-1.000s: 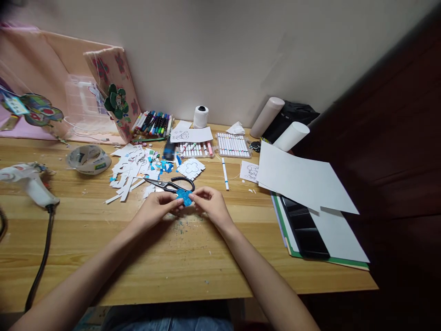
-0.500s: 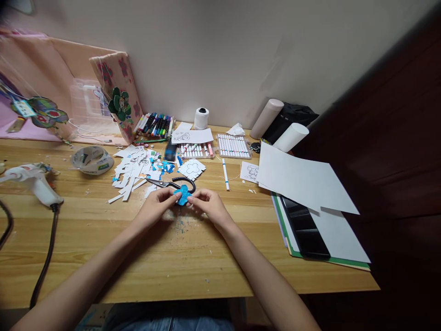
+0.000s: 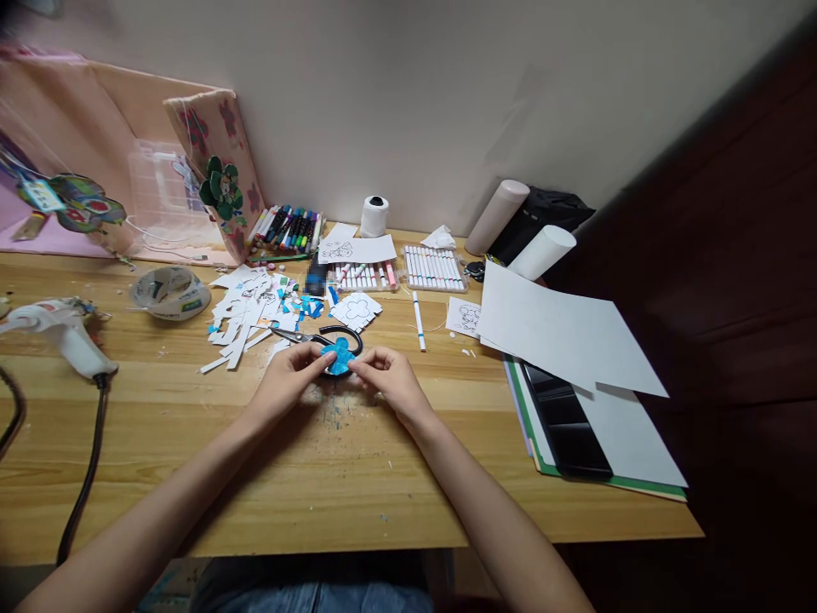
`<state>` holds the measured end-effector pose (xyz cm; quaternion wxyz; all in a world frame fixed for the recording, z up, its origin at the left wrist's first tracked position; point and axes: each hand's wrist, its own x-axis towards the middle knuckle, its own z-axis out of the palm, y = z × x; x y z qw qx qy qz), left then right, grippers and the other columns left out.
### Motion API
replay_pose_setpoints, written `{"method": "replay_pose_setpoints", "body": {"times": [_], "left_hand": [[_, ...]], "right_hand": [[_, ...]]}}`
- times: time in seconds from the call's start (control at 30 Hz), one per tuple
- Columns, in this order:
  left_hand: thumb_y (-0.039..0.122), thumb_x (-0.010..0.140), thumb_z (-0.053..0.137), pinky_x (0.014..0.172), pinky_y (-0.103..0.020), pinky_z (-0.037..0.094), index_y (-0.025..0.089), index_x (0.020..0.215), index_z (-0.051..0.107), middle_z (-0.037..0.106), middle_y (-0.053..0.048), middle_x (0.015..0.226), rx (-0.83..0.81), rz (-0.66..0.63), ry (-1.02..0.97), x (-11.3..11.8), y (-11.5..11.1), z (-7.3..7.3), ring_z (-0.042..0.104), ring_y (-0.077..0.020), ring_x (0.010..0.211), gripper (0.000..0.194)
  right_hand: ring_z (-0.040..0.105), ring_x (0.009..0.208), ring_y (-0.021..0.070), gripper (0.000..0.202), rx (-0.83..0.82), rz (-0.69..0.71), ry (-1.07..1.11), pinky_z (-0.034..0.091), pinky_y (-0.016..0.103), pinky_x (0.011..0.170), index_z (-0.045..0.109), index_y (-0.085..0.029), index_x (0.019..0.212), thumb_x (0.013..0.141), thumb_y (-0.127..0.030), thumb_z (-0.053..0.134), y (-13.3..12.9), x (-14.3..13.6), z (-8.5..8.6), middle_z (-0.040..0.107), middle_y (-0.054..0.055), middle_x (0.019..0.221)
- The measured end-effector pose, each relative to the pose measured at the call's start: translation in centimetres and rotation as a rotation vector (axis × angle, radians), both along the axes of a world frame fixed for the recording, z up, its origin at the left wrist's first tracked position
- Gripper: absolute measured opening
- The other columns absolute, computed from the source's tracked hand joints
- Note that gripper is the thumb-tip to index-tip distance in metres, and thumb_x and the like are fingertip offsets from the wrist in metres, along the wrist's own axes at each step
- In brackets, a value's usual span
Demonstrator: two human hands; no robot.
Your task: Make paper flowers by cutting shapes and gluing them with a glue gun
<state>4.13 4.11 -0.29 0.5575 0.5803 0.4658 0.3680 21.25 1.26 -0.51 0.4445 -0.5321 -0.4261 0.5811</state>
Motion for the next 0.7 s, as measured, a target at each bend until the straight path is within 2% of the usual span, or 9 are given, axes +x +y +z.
{"method": "replay_pose_setpoints", "body": {"times": [0.1,0.3,0.4,0.5,0.53,0.6,0.67,0.7], "left_hand": [[0.046,0.073,0.061,0.06,-0.023,0.039,0.014,0.07,0.058,0.06,-0.001,0.068,-0.001,0.028,0.011,-0.1,0.1,0.0,0.052,-0.0122,0.062,0.032],[0.046,0.073,0.062,0.058,-0.022,0.038,0.014,0.066,0.057,0.056,0.001,0.062,0.004,0.083,0.005,-0.3,0.4,0.2,0.05,-0.0114,0.06,0.033],[0.047,0.074,0.06,0.058,-0.022,0.037,0.015,0.066,0.057,0.056,0.001,0.063,0.016,0.088,0.034,-0.3,0.3,0.2,0.05,-0.0115,0.06,0.033],[0.047,0.076,0.058,0.058,-0.022,0.037,0.015,0.067,0.055,0.055,0.001,0.063,0.029,0.059,0.066,-0.2,0.0,0.4,0.05,-0.0119,0.06,0.032],[0.046,0.076,0.057,0.058,-0.022,0.037,0.015,0.068,0.055,0.055,0.001,0.064,0.034,0.042,0.075,-0.2,-0.1,0.5,0.05,-0.012,0.06,0.032],[0.046,0.077,0.056,0.058,-0.022,0.037,0.016,0.07,0.056,0.056,0.001,0.066,0.055,0.007,0.092,-0.1,-0.3,0.6,0.05,-0.0123,0.061,0.031],[0.045,0.078,0.055,0.059,-0.023,0.037,0.016,0.072,0.057,0.059,0.0,0.069,0.078,-0.018,0.115,-0.1,-0.5,0.7,0.052,-0.0131,0.064,0.03],[0.045,0.079,0.055,0.06,-0.023,0.037,0.016,0.073,0.058,0.06,0.0,0.071,0.09,-0.027,0.129,-0.1,-0.5,0.7,0.052,-0.0135,0.065,0.03]], "right_hand": [[0.047,0.041,0.0078,0.032,0.039,-0.013,-0.043,0.035,0.02,0.042,0.054,-0.018,0.064,0.067,-0.046,0.07,0.1,0.0,0.0,0.056,-0.005,0.047],[0.046,0.039,0.0089,0.04,0.102,-0.084,-0.045,0.035,0.021,0.041,0.059,-0.017,0.067,0.073,-0.057,0.058,0.6,0.7,0.0,0.058,-0.001,0.047],[0.044,0.036,0.0091,0.048,0.155,-0.18,-0.113,0.034,0.022,0.04,0.054,-0.018,0.055,0.078,-0.06,0.049,0.7,1.1,-0.1,0.053,-0.001,0.04],[0.046,0.038,0.0094,0.059,0.179,-0.146,-0.232,0.035,0.022,0.042,0.052,-0.018,0.044,0.085,-0.058,0.038,0.6,1.0,0.0,0.052,0.002,0.04],[0.049,0.042,0.0101,0.056,0.188,-0.128,-0.265,0.037,0.022,0.044,0.058,-0.017,0.049,0.084,-0.056,0.041,0.5,0.9,0.1,0.056,0.003,0.046],[0.056,0.054,0.0118,0.034,0.218,-0.122,-0.299,0.043,0.023,0.051,0.069,-0.016,0.076,0.078,-0.049,0.057,0.5,0.8,0.3,0.065,0.004,0.066],[0.06,0.067,0.013,0.034,0.255,-0.125,-0.284,0.047,0.023,0.059,0.066,-0.019,0.1,0.073,-0.041,0.065,0.6,0.7,0.5,0.067,0.004,0.085],[0.061,0.072,0.0133,0.033,0.268,-0.103,-0.268,0.047,0.024,0.063,0.065,-0.02,0.102,0.075,-0.039,0.063,0.6,0.7,0.6,0.067,0.004,0.089]]}}
